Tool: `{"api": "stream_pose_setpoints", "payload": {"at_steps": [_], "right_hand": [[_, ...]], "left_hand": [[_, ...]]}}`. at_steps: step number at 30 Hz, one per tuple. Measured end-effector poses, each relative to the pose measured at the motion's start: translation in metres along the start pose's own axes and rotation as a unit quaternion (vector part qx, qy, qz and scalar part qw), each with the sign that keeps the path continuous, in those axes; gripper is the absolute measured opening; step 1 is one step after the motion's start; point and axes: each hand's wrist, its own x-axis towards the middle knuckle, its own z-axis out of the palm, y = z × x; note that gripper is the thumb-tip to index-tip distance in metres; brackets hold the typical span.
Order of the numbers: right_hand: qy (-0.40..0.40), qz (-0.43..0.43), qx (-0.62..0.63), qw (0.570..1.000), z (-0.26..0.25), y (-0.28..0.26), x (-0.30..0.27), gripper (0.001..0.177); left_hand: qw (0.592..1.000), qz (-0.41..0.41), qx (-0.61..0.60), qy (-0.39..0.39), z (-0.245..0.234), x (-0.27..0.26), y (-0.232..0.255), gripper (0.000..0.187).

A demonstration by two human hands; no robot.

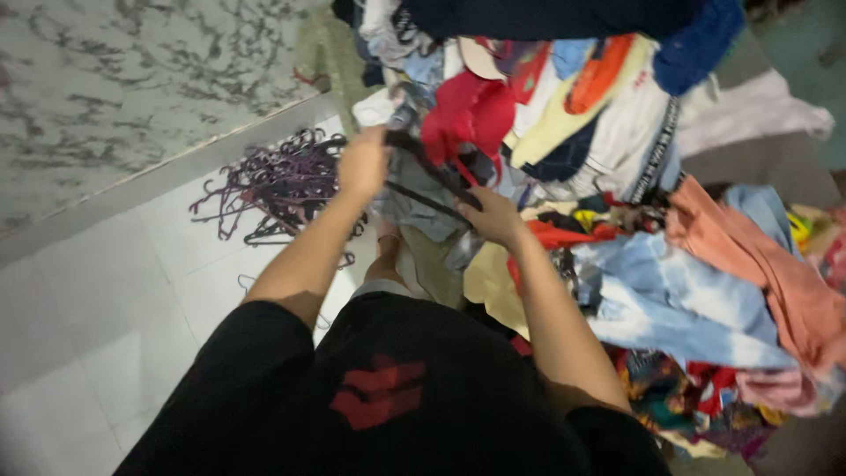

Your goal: The person sorts a large pile of clothes on a bed, repeatedly picking up garments, removing them from hangers, and placing the hangers aside. The person handles shirts, pants, and patterned tops, separating them from hangers and stacking the clothes into smaller piles.

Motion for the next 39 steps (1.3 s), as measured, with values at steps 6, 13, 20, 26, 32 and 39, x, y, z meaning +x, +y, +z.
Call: {"api": "stream_pose_setpoints", "payload": {"at_steps": [6,13,20,26,32,39], "right_hand": [[-0.093,0.232,0.337,0.908,0.112,0.017,0.097,0.025],[-0.092,0.222,0.337,0.910,0.203,0.083,0.191,0.053],[0.047,0.433,0.402,0.806,0.064,0.194,0.204,0.036],[0.207,0.454,0.394,0.772,-0.053,0.197,0.213,0.027],[0.281,0.470,0.401,0.734,-0.108,0.184,0.201,0.027],[0.414,0.484,0.327,0.698,-0.141,0.187,0.225,0.050]], "left_hand": [[0.990,-0.063,0.075,0.098,-0.046,0.029,-0.104,0.047],[0.987,-0.067,0.112,0.088,-0.063,0.100,-0.187,0.089],[0.998,0.045,0.016,-0.048,0.027,0.262,-0.100,0.051],[0.957,0.282,-0.009,-0.065,0.096,0.376,0.050,0.061],[0.959,0.261,-0.055,-0.096,0.112,0.425,0.129,0.103],[0.949,0.197,-0.083,-0.233,0.152,0.412,0.107,0.070]]}}
